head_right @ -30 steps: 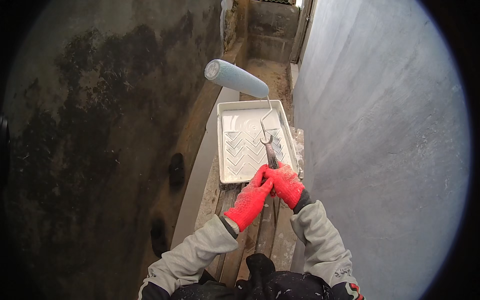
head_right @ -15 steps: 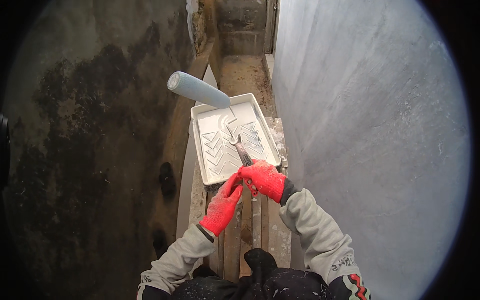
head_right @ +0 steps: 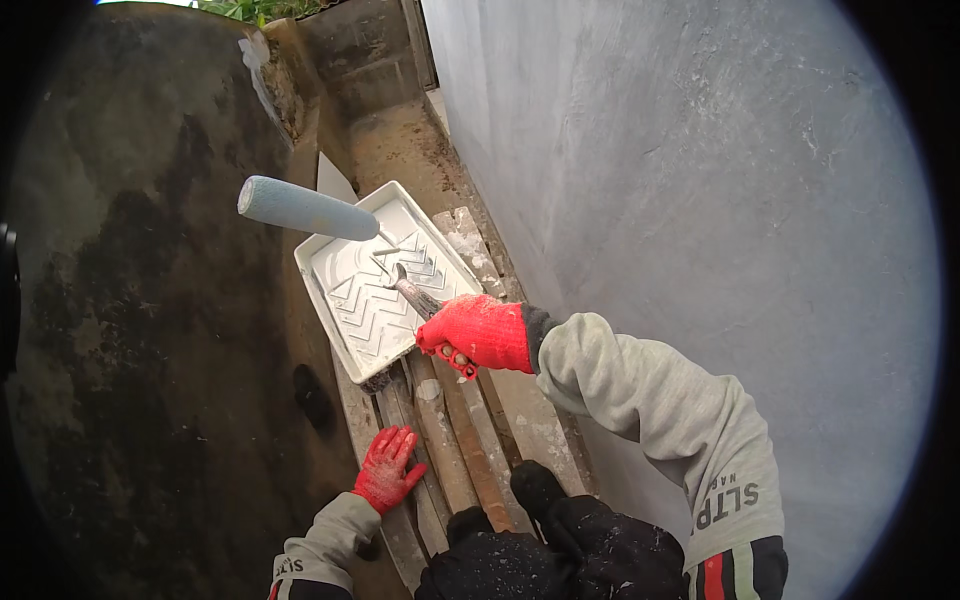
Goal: The person paints a wall using a paint roller, rolls the paint roller in a paint tray, and applies paint onto the wall.
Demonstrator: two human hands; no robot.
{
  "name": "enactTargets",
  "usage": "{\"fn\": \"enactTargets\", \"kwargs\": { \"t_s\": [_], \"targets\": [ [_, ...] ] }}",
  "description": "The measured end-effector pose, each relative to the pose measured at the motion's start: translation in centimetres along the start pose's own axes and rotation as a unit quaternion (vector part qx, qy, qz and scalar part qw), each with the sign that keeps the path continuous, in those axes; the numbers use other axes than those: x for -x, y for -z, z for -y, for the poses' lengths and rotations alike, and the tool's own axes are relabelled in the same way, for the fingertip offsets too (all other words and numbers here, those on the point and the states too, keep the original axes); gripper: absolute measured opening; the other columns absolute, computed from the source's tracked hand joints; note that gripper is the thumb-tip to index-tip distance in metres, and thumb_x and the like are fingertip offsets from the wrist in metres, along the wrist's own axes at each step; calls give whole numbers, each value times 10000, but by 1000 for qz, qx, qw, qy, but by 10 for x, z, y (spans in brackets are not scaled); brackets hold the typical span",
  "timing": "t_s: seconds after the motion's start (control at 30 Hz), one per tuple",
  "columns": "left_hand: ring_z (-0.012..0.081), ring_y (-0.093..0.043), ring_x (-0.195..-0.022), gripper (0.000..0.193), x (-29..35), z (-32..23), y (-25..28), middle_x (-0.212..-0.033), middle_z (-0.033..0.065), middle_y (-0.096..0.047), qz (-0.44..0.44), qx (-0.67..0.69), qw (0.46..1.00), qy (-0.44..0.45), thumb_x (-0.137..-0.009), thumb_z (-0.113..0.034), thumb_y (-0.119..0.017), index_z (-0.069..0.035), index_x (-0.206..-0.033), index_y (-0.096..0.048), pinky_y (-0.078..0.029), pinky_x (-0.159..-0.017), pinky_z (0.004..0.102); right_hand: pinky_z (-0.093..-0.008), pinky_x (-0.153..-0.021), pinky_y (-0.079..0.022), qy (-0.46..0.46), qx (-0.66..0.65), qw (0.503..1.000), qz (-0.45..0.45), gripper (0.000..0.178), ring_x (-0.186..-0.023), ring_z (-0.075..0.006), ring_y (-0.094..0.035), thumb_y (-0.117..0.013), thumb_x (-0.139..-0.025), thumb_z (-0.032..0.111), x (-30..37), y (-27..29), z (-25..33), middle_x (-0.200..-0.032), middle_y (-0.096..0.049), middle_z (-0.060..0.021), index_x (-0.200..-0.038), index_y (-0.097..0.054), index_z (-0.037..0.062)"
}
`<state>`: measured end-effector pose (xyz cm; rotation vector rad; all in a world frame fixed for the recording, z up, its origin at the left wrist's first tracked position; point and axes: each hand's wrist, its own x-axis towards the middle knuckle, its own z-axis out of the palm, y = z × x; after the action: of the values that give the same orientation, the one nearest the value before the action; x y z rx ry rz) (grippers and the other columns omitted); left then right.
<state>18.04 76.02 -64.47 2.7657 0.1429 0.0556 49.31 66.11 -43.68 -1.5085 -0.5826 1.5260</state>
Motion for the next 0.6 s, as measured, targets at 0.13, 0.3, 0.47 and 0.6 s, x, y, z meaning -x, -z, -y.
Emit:
{"fn": "enactTargets", "kwargs": {
  "t_s": [0.13,0.3,0.47,0.6],
  "targets": [
    [366,-465,-1283,591,2,-1,-3,-1359,171,-530,1,-22,1000,-1,-835,-322,-694,-26,-1317,-525,-333,-1113,494,-289,-458,-448,152,244,958,22,215,-490,-111,-522,-601,-886,193,14,8,1,-606,-526,-34,-813,-600,-9],
    [366,-466,-1283,583,0,-2,-4,-1350,176,-535,8,-18,1000,-1,-832,-318,-694,-21,-1306,-532,-332,-1116,494,-280,-435,-439,50,124,991,-6,241,-493,-107,-518,-608,-878,237,9,2,7,-625,-541,-30,-837,-614,-1],
    [356,-502,-1238,550,-2,0,-2,-1309,160,-565,-7,-10,1000,-17,-822,-293,-706,-32,-1282,-557,-363,-1091,492,-276,-427,-434,-8,74,997,-22,257,-473,-101,-503,-638,-857,276,-10,-15,4,-606,-530,-20,-812,-604,25],
    [357,-516,-1219,529,-3,-1,-1,-1292,164,-575,-8,-2,1000,-17,-822,-276,-704,-24,-1267,-566,-375,-1080,488,-294,-480,-460,-23,108,994,-17,324,-516,-128,-526,-639,-841,336,-16,-19,-5,-636,-554,-40,-796,-596,19]
  ]
}}
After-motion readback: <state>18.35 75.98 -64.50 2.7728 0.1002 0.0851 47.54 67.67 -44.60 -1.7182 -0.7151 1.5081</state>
